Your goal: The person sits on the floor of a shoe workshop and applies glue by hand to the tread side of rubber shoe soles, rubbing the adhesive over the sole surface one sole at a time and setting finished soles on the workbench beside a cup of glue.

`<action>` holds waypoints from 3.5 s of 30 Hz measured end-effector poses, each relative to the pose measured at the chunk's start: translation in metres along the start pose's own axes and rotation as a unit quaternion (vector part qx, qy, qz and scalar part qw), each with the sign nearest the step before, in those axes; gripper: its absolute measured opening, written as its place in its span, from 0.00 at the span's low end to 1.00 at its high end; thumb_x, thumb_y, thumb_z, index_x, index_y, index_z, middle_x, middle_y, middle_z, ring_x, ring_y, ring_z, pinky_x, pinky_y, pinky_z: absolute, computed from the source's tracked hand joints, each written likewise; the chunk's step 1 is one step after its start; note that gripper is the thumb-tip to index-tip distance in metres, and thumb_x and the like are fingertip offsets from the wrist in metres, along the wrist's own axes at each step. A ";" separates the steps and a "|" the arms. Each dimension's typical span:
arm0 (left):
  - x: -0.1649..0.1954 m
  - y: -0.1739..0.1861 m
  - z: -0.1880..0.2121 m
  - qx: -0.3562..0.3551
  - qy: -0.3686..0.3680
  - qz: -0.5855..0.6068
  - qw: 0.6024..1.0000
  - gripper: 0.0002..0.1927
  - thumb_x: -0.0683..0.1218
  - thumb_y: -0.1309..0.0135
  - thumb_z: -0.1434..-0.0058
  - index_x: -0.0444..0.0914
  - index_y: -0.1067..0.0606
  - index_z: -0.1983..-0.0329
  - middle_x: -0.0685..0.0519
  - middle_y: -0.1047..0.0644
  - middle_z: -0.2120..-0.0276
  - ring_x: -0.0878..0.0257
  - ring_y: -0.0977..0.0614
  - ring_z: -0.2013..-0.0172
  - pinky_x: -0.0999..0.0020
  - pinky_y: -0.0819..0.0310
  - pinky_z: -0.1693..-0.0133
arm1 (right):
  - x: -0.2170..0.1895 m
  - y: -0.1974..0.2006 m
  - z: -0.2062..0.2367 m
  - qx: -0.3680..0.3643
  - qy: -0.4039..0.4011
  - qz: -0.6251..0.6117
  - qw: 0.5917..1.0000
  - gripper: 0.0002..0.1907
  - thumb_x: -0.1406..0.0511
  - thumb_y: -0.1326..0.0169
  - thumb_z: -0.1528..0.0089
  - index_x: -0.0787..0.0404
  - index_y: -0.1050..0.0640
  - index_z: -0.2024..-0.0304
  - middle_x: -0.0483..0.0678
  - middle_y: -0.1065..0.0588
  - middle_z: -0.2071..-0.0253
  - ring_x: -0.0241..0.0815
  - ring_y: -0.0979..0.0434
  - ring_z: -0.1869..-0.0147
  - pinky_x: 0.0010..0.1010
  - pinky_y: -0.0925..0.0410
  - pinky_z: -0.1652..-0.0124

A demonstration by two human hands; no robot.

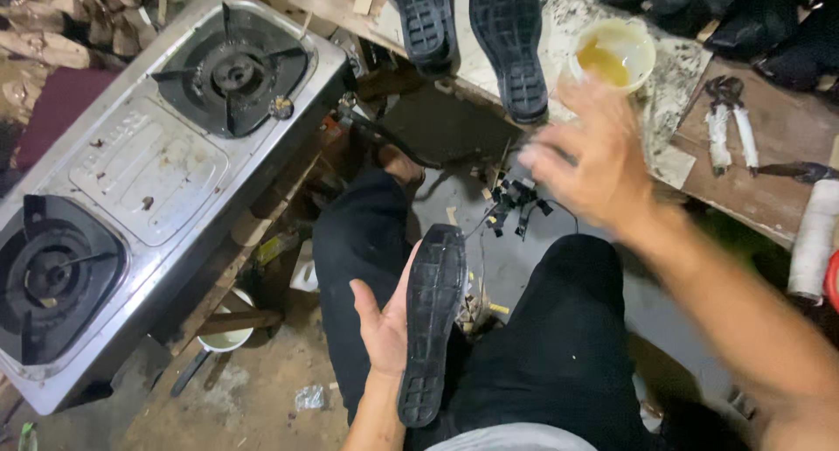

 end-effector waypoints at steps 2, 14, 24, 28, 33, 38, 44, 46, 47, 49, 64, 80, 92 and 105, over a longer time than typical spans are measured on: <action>0.002 0.000 0.001 -0.005 -0.009 0.011 1.000 0.57 0.79 0.66 0.38 0.33 0.53 0.20 0.45 0.42 0.25 0.54 0.37 0.28 0.60 0.47 0.29 | 0.043 0.016 -0.025 0.037 -0.033 0.050 0.998 0.24 0.47 0.38 0.36 0.60 0.17 0.51 0.60 0.37 0.25 0.67 0.49 0.16 0.64 0.55 0.24; 0.011 -0.002 0.000 -0.029 -0.020 0.029 0.999 0.56 0.79 0.67 0.36 0.35 0.54 0.19 0.44 0.42 0.25 0.53 0.36 0.29 0.60 0.44 0.30 | 0.088 0.048 -0.042 -0.005 -0.081 0.061 0.995 0.24 0.47 0.52 0.25 0.59 0.20 0.50 0.56 0.39 0.27 0.66 0.50 0.18 0.57 0.54 0.26; 0.000 -0.010 -0.023 -0.057 0.006 0.093 0.994 0.56 0.79 0.67 0.35 0.38 0.54 0.17 0.44 0.42 0.24 0.53 0.34 0.29 0.59 0.40 0.30 | -0.087 -0.034 0.084 -0.044 -0.049 -0.433 0.899 0.28 0.49 0.61 0.27 0.61 0.22 0.40 0.62 0.52 0.19 0.59 0.60 0.13 0.50 0.61 0.23; 0.004 -0.016 -0.019 -0.053 0.011 0.066 0.996 0.54 0.79 0.66 0.34 0.41 0.53 0.16 0.43 0.43 0.24 0.51 0.35 0.29 0.58 0.39 0.31 | -0.112 -0.051 0.110 -0.031 0.020 -0.334 0.942 0.22 0.53 0.55 0.29 0.56 0.20 0.42 0.63 0.50 0.20 0.62 0.61 0.14 0.51 0.62 0.22; 0.001 -0.018 -0.024 -0.043 -0.006 0.047 0.998 0.53 0.78 0.66 0.35 0.38 0.51 0.19 0.46 0.46 0.22 0.50 0.37 0.28 0.56 0.40 0.31 | -0.102 -0.056 0.115 -0.024 0.015 -0.316 0.948 0.18 0.57 0.50 0.32 0.54 0.19 0.44 0.63 0.48 0.21 0.63 0.55 0.15 0.50 0.58 0.23; -0.005 -0.003 -0.032 -0.025 -0.006 0.072 0.997 0.47 0.72 0.65 0.29 0.35 0.48 0.20 0.42 0.42 0.25 0.48 0.34 0.30 0.54 0.39 0.31 | -0.099 -0.066 0.114 -0.064 -0.022 -0.356 0.932 0.19 0.61 0.47 0.35 0.60 0.20 0.43 0.65 0.49 0.22 0.63 0.50 0.17 0.49 0.48 0.27; -0.010 0.019 -0.034 0.039 -0.003 0.049 0.998 0.33 0.50 0.64 0.29 0.37 0.46 0.21 0.42 0.37 0.28 0.47 0.30 0.33 0.49 0.37 0.32 | -0.105 -0.074 0.116 -0.066 -0.050 -0.378 0.922 0.18 0.62 0.46 0.35 0.60 0.20 0.43 0.65 0.49 0.22 0.63 0.48 0.18 0.48 0.44 0.28; -0.011 0.020 -0.034 0.026 -0.018 0.083 0.996 0.33 0.48 0.63 0.32 0.38 0.46 0.22 0.44 0.37 0.29 0.45 0.31 0.34 0.44 0.37 0.33 | -0.106 -0.073 0.114 -0.047 -0.011 -0.332 0.942 0.18 0.62 0.45 0.36 0.57 0.19 0.45 0.64 0.47 0.23 0.63 0.48 0.18 0.49 0.47 0.27; -0.012 0.020 -0.034 0.022 -0.024 0.093 0.995 0.33 0.48 0.64 0.32 0.38 0.46 0.23 0.45 0.38 0.28 0.44 0.31 0.33 0.43 0.38 0.33 | -0.107 -0.072 0.113 -0.037 0.010 -0.308 0.951 0.17 0.61 0.45 0.36 0.55 0.18 0.45 0.63 0.46 0.23 0.64 0.48 0.18 0.49 0.48 0.26; -0.012 0.019 -0.035 0.012 -0.035 0.112 0.993 0.33 0.47 0.64 0.33 0.38 0.46 0.23 0.45 0.38 0.27 0.44 0.33 0.32 0.41 0.39 0.32 | -0.108 -0.072 0.112 -0.038 0.032 -0.269 0.962 0.17 0.60 0.44 0.37 0.53 0.17 0.47 0.61 0.45 0.24 0.64 0.49 0.18 0.51 0.50 0.25; 0.027 0.004 -0.045 0.018 -0.147 0.159 0.976 0.33 0.47 0.59 0.35 0.41 0.42 0.24 0.45 0.39 0.27 0.42 0.35 0.31 0.35 0.43 0.32 | -0.153 -0.073 0.125 -0.072 0.117 -0.359 0.923 0.19 0.65 0.39 0.41 0.57 0.18 0.46 0.59 0.40 0.29 0.60 0.37 0.27 0.49 0.39 0.32; 0.019 0.024 -0.011 0.118 -0.072 0.029 0.990 0.36 0.67 0.61 0.26 0.35 0.37 0.31 0.45 0.27 0.42 0.42 0.27 0.38 0.48 0.34 0.37 | -0.179 -0.087 0.123 -0.175 -0.275 -0.669 0.668 0.48 0.78 0.39 0.43 0.62 0.46 0.25 0.51 0.34 0.47 0.37 0.23 0.54 0.26 0.27 0.57; 0.026 -0.021 0.010 -0.024 -0.112 0.099 0.988 0.48 0.72 0.66 0.31 0.31 0.47 0.23 0.44 0.38 0.27 0.52 0.38 0.28 0.51 0.55 0.25 | -0.101 -0.013 0.044 0.003 0.169 -0.057 0.984 0.15 0.62 0.36 0.40 0.66 0.19 0.57 0.58 0.21 0.51 0.55 0.23 0.43 0.49 0.29 0.41; 0.024 -0.020 0.018 -0.054 -0.092 0.018 0.994 0.55 0.78 0.66 0.35 0.36 0.52 0.19 0.45 0.39 0.26 0.49 0.35 0.30 0.61 0.43 0.34 | 0.137 0.011 -0.016 0.002 -0.036 0.127 0.991 0.26 0.44 0.41 0.35 0.61 0.17 0.59 0.62 0.37 0.25 0.74 0.50 0.19 0.66 0.52 0.30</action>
Point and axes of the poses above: each hand's wrist, its own z-axis away from the middle knuckle, its own y-axis out of the back of the hand, x = y × z, the point moved 2 cm from there along -z, towards the middle knuckle
